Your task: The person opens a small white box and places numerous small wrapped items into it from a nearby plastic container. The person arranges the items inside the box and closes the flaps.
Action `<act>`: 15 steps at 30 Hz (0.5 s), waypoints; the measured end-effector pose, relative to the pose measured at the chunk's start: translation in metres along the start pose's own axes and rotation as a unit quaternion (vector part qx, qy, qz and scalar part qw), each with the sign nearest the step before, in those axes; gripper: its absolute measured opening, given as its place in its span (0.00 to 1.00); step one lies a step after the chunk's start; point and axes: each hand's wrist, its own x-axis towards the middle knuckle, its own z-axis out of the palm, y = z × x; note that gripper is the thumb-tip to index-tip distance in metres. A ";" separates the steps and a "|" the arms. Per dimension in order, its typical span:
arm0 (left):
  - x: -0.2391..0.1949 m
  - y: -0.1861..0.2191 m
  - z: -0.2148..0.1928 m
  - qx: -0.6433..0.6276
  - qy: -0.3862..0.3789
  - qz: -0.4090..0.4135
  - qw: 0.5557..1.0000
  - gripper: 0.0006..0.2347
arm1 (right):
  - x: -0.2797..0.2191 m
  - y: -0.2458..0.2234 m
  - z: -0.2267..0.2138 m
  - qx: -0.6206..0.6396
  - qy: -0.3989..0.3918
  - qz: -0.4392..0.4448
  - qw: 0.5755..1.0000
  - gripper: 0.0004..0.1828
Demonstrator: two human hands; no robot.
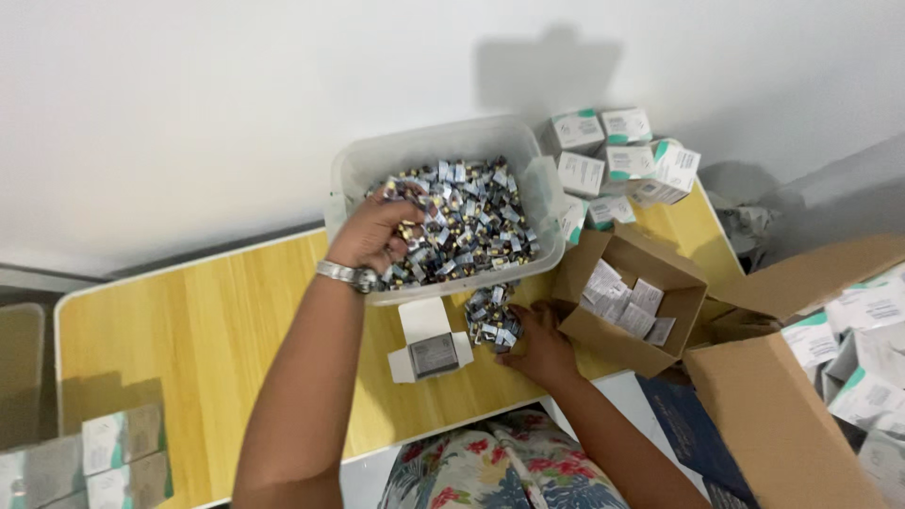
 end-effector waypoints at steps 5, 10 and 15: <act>-0.053 0.013 -0.021 -0.032 -0.057 0.064 0.996 0.14 | -0.003 0.011 0.008 -0.010 -0.019 0.009 1.000 0.55; -0.095 0.025 -0.038 0.007 -0.040 0.082 0.996 0.15 | -0.003 0.010 0.009 -0.018 0.028 -0.032 0.999 0.55; -0.141 0.006 -0.081 0.059 -0.056 0.120 0.989 0.15 | -0.008 0.023 0.022 -0.033 0.079 -0.040 0.996 0.51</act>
